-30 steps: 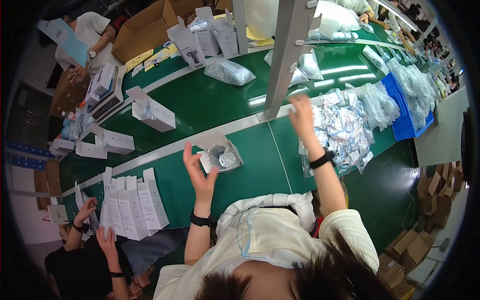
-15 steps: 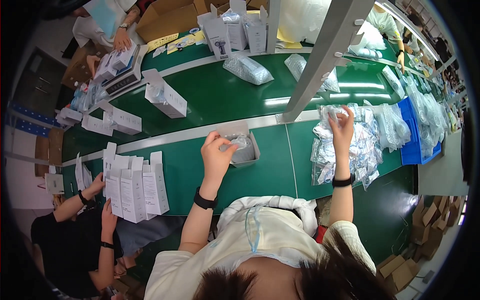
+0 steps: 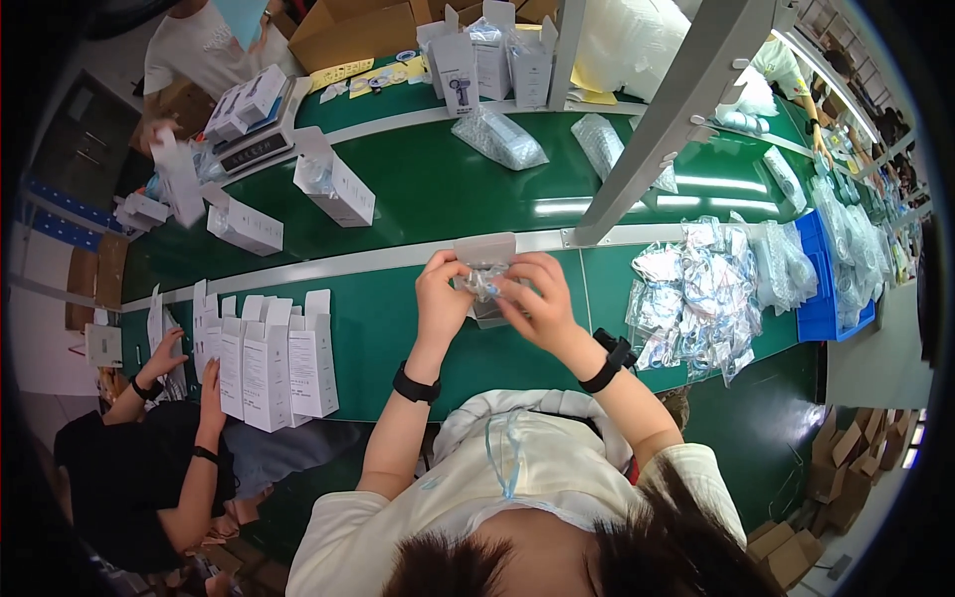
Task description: Packing electronic components into plastic bags and placing them into cardboard boxes on an assembly line.
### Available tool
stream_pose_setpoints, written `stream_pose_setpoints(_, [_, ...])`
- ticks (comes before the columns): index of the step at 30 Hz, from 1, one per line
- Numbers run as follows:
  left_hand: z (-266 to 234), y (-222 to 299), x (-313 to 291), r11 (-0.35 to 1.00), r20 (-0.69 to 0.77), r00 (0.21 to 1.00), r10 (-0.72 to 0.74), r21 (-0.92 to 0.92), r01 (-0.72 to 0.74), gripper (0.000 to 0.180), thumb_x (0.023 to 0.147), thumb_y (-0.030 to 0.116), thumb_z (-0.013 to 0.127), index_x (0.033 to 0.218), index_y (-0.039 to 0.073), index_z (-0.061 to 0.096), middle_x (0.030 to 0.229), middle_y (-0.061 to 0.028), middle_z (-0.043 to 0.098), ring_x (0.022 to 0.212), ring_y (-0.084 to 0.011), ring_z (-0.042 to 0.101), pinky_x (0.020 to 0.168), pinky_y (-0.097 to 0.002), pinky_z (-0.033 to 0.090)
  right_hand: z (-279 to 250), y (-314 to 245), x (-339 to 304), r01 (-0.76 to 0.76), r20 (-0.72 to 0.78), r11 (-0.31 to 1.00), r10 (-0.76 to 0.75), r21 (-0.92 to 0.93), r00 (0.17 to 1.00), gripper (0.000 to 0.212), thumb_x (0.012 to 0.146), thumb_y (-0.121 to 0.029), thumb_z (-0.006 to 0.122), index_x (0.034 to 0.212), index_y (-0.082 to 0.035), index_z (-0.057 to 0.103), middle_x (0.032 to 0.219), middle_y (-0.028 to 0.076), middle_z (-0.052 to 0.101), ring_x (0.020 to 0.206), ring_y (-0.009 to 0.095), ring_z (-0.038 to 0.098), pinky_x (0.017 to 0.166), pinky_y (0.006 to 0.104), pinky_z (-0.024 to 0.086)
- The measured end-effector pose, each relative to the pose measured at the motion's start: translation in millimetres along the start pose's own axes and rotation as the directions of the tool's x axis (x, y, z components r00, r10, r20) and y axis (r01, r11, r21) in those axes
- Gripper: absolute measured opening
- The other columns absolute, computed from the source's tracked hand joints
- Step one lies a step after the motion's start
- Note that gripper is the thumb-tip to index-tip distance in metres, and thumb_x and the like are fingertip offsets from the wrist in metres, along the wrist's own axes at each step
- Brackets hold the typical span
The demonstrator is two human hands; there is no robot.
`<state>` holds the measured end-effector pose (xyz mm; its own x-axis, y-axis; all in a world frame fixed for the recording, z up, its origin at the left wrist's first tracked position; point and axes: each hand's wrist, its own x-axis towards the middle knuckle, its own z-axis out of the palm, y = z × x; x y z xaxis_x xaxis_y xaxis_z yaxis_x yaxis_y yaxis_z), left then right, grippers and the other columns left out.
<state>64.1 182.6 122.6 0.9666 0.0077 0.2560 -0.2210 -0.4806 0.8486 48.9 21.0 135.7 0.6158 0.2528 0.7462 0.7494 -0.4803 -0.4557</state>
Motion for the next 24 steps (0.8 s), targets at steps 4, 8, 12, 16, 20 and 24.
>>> stream_pose_setpoints(4, [-1, 0, -2, 0.997, 0.007, 0.999, -0.05, -0.058, 0.05, 0.016, 0.056, -0.005, 0.068, 0.067, 0.0, 0.058, 0.086, -0.0097, 0.058, 0.078, -0.0251, 0.058, 0.068, -0.0298, 0.045, -15, 8, -7, -0.024, 0.282, 0.999, 0.036, -0.047, 0.959, 0.032, 0.063, -0.007, 0.066, 0.095, -0.009, 0.06, 0.09, 0.008, 0.054, 0.093, 0.027, 0.051, 0.087, 0.0436, 0.038])
stream_pose_setpoints(8, [-3, -11, -4, 0.988, 0.036, 0.998, -0.049, -0.144, 0.053, 0.018, 0.058, -0.003, 0.069, 0.073, 0.0, 0.059, 0.093, -0.0104, 0.057, 0.083, -0.0251, 0.058, 0.07, -0.0302, 0.046, -21, -5, 0, 0.036, 0.526, 0.991, 0.039, -0.132, 0.849, 0.035, 0.063, -0.012, 0.069, 0.097, -0.009, 0.061, 0.101, 0.009, 0.052, 0.102, 0.027, 0.047, 0.093, 0.0432, 0.033])
stream_pose_setpoints(12, [-30, -4, -9, 0.947, -0.067, 0.994, -0.083, -0.316, 0.058, 0.029, 0.061, 0.003, 0.071, 0.087, 0.001, 0.058, 0.104, -0.012, 0.054, 0.094, -0.0267, 0.055, 0.077, -0.0331, 0.045, -22, 1, -9, -0.023, 0.375, 0.999, 0.037, -0.042, 0.926, 0.057, 0.061, -0.019, 0.074, 0.113, -0.009, 0.053, 0.117, 0.011, 0.045, 0.113, 0.026, 0.04, 0.099, 0.0401, 0.028])
stream_pose_setpoints(16, [-120, -46, -37, 0.839, -0.229, 0.962, 0.147, 0.543, 0.001, 0.063, 0.059, 0.017, 0.076, 0.114, 0.004, 0.047, 0.128, -0.0145, 0.038, 0.119, -0.0323, 0.035, 0.097, -0.0458, 0.03, 5, 30, -51, -0.338, 0.266, 0.914, 0.276, 0.225, 0.924, 0.085, 0.059, -0.023, 0.078, 0.13, -0.009, 0.034, 0.128, 0.013, 0.037, 0.122, 0.026, 0.034, 0.102, 0.0389, 0.025])
stream_pose_setpoints(20, [-178, -90, -77, 0.487, -0.054, 0.97, -0.237, 0.857, 0.167, 0.079, 0.059, 0.022, 0.075, 0.127, 0.006, 0.037, 0.139, -0.0145, 0.024, 0.13, -0.034, 0.018, 0.1, -0.0564, 0.018, 40, 48, -40, -0.633, 0.445, 0.619, 0.454, 0.465, 0.772, 0.101, 0.058, -0.019, 0.078, 0.137, -0.006, 0.017, 0.132, 0.014, 0.033, 0.126, 0.025, 0.029, 0.103, 0.0372, 0.024])
stream_pose_setpoints(24, [-156, -85, -77, 0.427, 0.163, 0.915, -0.369, 0.904, 0.011, 0.07, 0.068, 0.014, 0.065, 0.13, 0.005, 0.034, 0.141, -0.0147, 0.021, 0.132, -0.0318, 0.014, 0.098, -0.0625, 0.013, 73, 70, 15, -0.683, 0.441, 0.368, 0.555, 0.631, 0.706, 0.099, 0.06, -0.011, 0.075, 0.137, -0.005, 0.014, 0.133, 0.012, 0.034, 0.124, 0.022, 0.031, 0.103, 0.0332, 0.025])
